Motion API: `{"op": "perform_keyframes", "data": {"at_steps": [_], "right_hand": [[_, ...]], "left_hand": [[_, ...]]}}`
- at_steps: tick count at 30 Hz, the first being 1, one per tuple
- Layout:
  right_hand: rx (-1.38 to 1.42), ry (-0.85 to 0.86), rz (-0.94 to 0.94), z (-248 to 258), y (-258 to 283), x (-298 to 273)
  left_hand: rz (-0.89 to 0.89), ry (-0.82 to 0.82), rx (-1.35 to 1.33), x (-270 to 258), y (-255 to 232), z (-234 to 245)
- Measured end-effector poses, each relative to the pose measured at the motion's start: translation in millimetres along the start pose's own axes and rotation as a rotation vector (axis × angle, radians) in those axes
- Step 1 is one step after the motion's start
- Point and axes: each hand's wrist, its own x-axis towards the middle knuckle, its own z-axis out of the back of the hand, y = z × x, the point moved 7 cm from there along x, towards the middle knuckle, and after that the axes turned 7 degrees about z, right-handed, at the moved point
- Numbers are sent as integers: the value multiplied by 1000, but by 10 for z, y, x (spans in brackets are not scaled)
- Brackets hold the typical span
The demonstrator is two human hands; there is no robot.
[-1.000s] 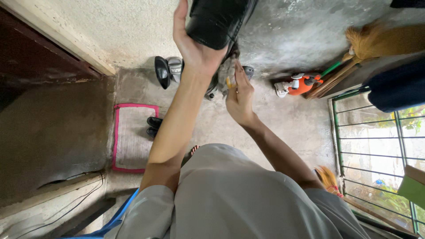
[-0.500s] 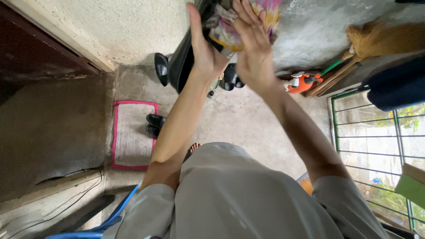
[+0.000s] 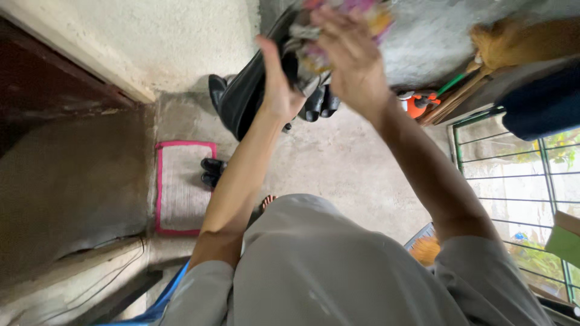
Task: The person cleans a series of shoes by hand using a cloth and a spray, wiping down the exterior surfaces of clogs, sandals, and formal shoes.
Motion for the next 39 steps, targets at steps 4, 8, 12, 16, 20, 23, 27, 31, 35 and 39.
{"op": "perform_keyframes", "data": {"at_steps": [4,8,12,16,20,23,27,31,35,39], "right_hand": [[13,-123,-202,138,-201,-201],[196,-132,-244,-238,195,-97],[175,-44,-120,-222,525,-159],[193,0,-22,-266,712,-315],[193,-65,-77,-352,497,-131],[206,-51,-105,-344,396,-3],[-25,7,-38,-294,201,6],[-29,0,-212,-22,-279,-84],[106,-90,-173,-196,14,42],[242,-69,-106,-343,326,-134]], "left_hand": [[27,5,6,-52,-74,-133],[80,-44,-75,42,-60,-216],[-40,-94,-100,-46,-293,-192],[2,-209,-298,-46,-362,-22],[-3,143,-362,-105,-243,-195],[-121,190,-312,-40,-331,-202],[-72,87,-239,-95,-397,-218],[-9,-163,-229,-92,-228,-101],[-36,-95,-202,22,-190,-154],[-96,66,-129,24,-293,-174]]}}
